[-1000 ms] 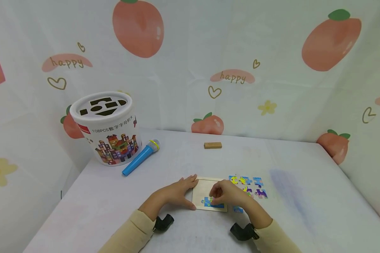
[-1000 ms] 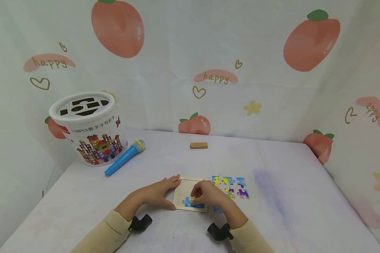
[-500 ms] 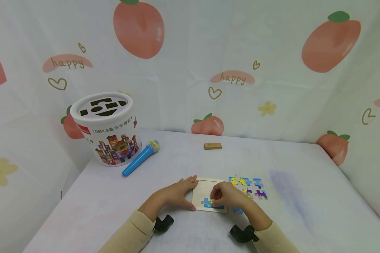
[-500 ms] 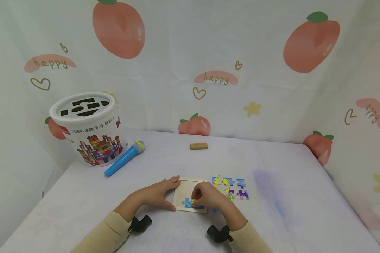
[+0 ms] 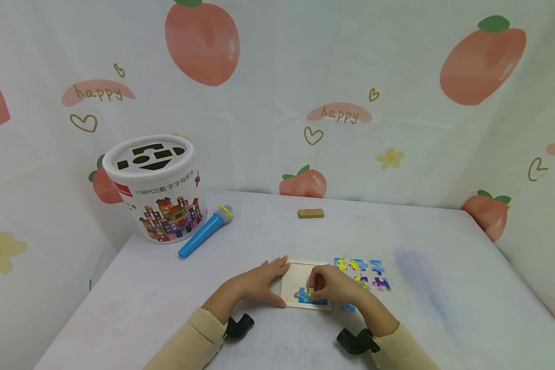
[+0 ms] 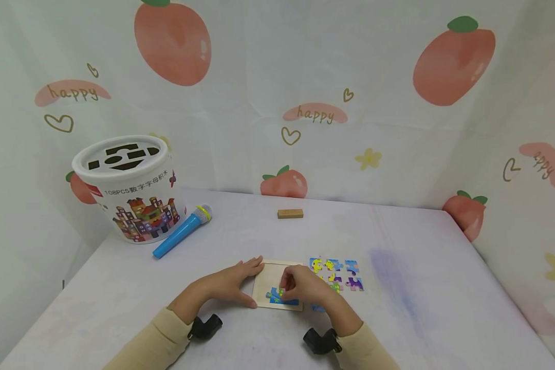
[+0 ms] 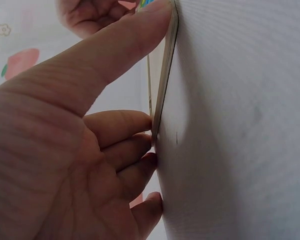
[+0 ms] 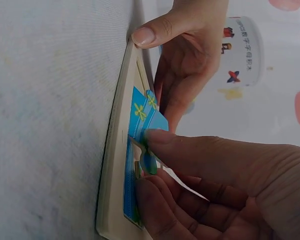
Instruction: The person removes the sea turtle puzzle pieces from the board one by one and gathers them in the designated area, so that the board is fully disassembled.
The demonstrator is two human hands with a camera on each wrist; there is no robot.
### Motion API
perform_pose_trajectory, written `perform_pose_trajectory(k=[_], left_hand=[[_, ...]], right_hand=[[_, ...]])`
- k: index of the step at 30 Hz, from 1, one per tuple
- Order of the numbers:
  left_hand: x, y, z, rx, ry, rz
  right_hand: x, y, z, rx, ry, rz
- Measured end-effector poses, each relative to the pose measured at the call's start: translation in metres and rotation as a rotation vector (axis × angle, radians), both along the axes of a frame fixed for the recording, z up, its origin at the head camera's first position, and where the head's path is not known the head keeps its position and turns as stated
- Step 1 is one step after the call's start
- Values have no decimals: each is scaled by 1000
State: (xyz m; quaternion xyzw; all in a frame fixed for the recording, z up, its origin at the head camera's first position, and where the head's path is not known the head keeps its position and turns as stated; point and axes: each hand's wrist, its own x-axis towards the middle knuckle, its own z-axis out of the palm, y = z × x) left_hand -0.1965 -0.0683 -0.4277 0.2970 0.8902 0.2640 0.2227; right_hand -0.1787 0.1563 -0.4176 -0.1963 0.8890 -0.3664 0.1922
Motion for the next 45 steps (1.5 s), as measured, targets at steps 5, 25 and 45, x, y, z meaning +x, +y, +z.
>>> perform_pose_trajectory(k=[5, 25, 45], left_hand=[[0, 0, 0, -3, 1, -2], [0, 1, 0, -15, -2, 9], [2, 1, 0, -30, 1, 32]], right_hand=[[-2, 2, 0, -22, -25, 12], [-2, 15, 3, -129, -149, 29], [14, 71, 1, -216, -146, -66]])
